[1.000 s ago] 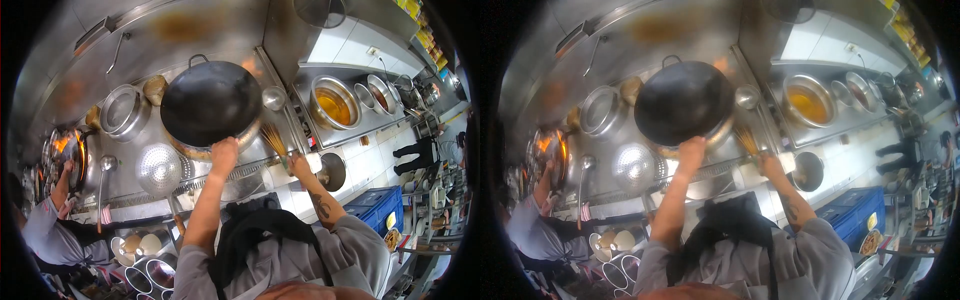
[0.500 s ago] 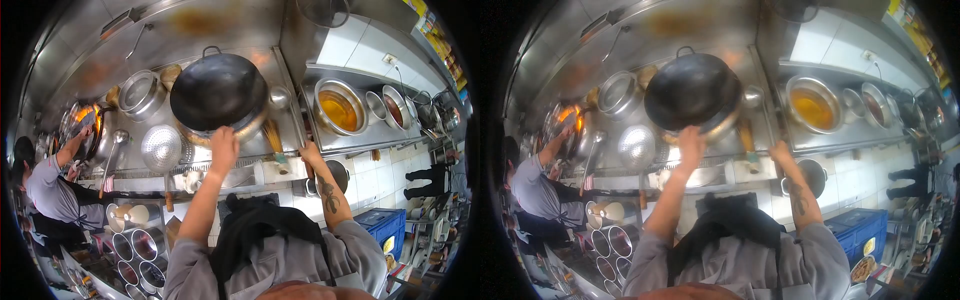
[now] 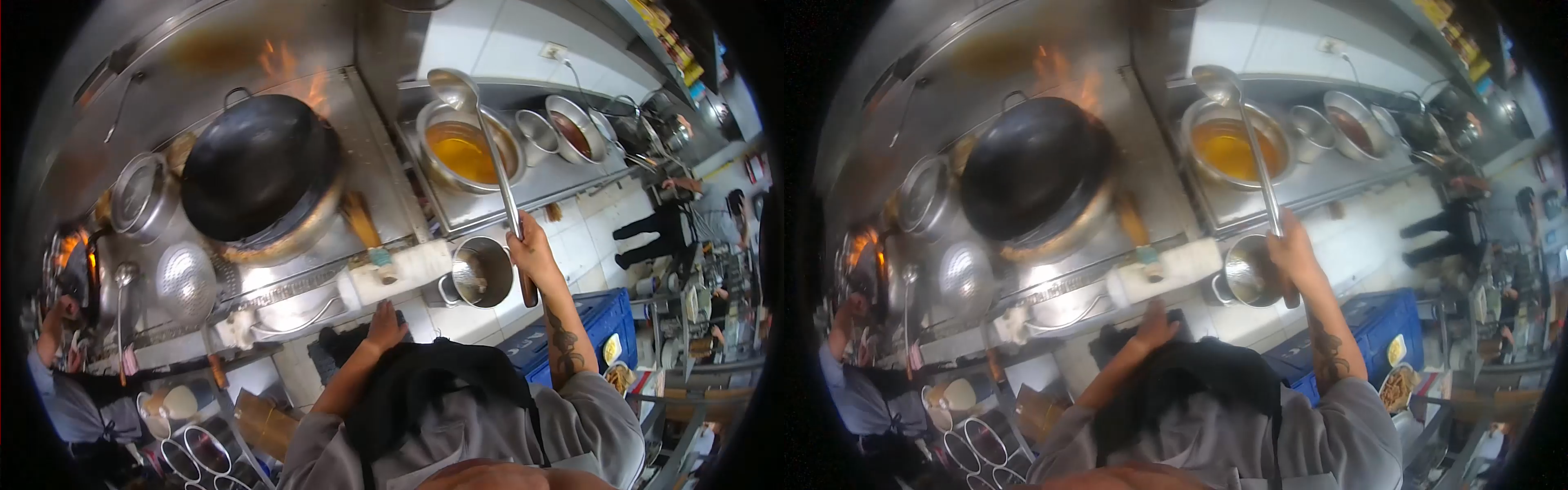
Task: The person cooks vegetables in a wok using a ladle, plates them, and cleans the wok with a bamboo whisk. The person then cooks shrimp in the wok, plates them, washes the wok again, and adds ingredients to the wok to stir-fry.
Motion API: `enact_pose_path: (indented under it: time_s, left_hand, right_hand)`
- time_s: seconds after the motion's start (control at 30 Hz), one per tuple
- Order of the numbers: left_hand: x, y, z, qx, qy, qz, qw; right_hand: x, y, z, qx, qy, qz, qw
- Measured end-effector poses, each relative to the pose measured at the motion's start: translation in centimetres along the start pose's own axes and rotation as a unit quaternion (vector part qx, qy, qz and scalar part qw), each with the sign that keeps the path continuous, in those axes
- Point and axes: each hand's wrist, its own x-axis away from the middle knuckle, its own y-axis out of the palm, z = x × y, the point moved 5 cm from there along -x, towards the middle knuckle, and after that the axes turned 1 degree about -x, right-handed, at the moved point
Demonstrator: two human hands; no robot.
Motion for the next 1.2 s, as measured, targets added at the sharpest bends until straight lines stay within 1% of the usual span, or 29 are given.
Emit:
enact_pose_path:
  time_s: [0.03,0.1,0.13,0.2,0.27,0.37,0.4,0.47,0.5,0.57,0.67,0.73,0.77,0.87,0.9,0.97,1.03,1.07,1.13,1.2]
  left_hand:
    - [-0.6,1.1,-0.2,-0.027,-0.02,-0.004,0.999]
    - [-1.8,3.5,-1.3,-0.05,-0.046,-0.036,0.997]
    - [-2.1,4.6,-2.0,-0.062,-0.06,-0.052,0.995]
    - [-2.5,5.3,-2.2,-0.074,-0.055,-0.044,0.995]
    - [-2.5,5.2,-1.6,-0.063,-0.057,-0.026,0.996]
    - [-1.6,4.2,-1.7,0.048,-0.088,0.039,0.994]
    - [-1.5,4.1,-1.4,0.031,-0.091,0.048,0.994]
    - [-0.9,3.9,-1.2,-0.003,-0.1,0.061,0.993]
    - [-0.8,4.2,-1.2,-0.019,-0.103,0.03,0.994]
    - [-1.5,4.0,-1.0,-0.047,-0.11,-0.025,0.992]
    - [-2.1,4.0,-1.3,-0.072,-0.17,-0.166,0.969]
    - [-2.7,5.2,-1.8,-0.096,-0.16,-0.155,0.97]
    - [-2.8,5.4,-1.9,-0.108,-0.159,-0.148,0.97]
    - [-3.4,4.1,-3.6,-0.019,-0.137,-0.157,0.978]
    - [-2.6,3.2,-4.3,0.007,-0.14,-0.124,0.982]
    - [0.1,1.8,-6.0,0.055,-0.15,-0.055,0.986]
    - [4.7,0.3,-8.1,0.125,-0.214,-0.056,0.967]
    - [7.6,-0.2,-9.2,0.163,-0.247,-0.052,0.954]
    - [14.8,3.3,-15.0,0.169,-0.342,0.105,0.919]
    - [23.7,9.8,-21.7,0.04,-0.402,0.087,0.911]
  right_hand:
    - [0.2,-1.0,1.0,0.018,0.02,-0.003,1.0]
    - [0.2,-2.6,3.8,0.081,-0.021,0.002,0.996]
    - [0.4,-2.9,3.8,0.081,-0.006,-0.005,0.997]
    - [1.0,-3.7,3.7,0.083,0.024,-0.02,0.996]
    - [2.0,-3.7,1.5,0.002,0.114,-0.043,0.993]
    - [2.7,-4.6,0.4,-0.096,0.186,-0.081,0.974]
    - [2.8,-4.8,0.2,-0.134,0.213,-0.093,0.963]
    - [2.9,-5.3,-0.7,-0.2,0.245,-0.062,0.947]
    - [3.1,-5.5,-0.9,-0.232,0.261,-0.046,0.936]
    - [3.2,-5.8,-1.6,-0.285,0.257,-0.028,0.923]
    - [3.4,-6.2,-2.8,-0.333,0.238,-0.02,0.912]
    - [3.9,-6.6,-4.9,-0.374,0.231,-0.022,0.898]
    - [4.1,-6.6,-5.9,-0.373,0.225,-0.025,0.9]
    - [3.7,-6.1,-7.6,-0.403,0.21,-0.099,0.885]
    - [3.4,-5.3,-8.2,-0.413,0.209,-0.128,0.877]
    - [2.0,-3.0,-9.3,-0.397,0.199,-0.171,0.879]
    - [0.3,0.1,-10.3,-0.368,0.19,-0.203,0.887]
    - [-0.5,1.7,-11.1,-0.347,0.167,-0.218,0.896]
    - [-1.9,5.2,-12.3,-0.305,0.121,-0.252,0.91]
    - [-3.8,8.0,-12.3,-0.249,0.053,-0.285,0.924]
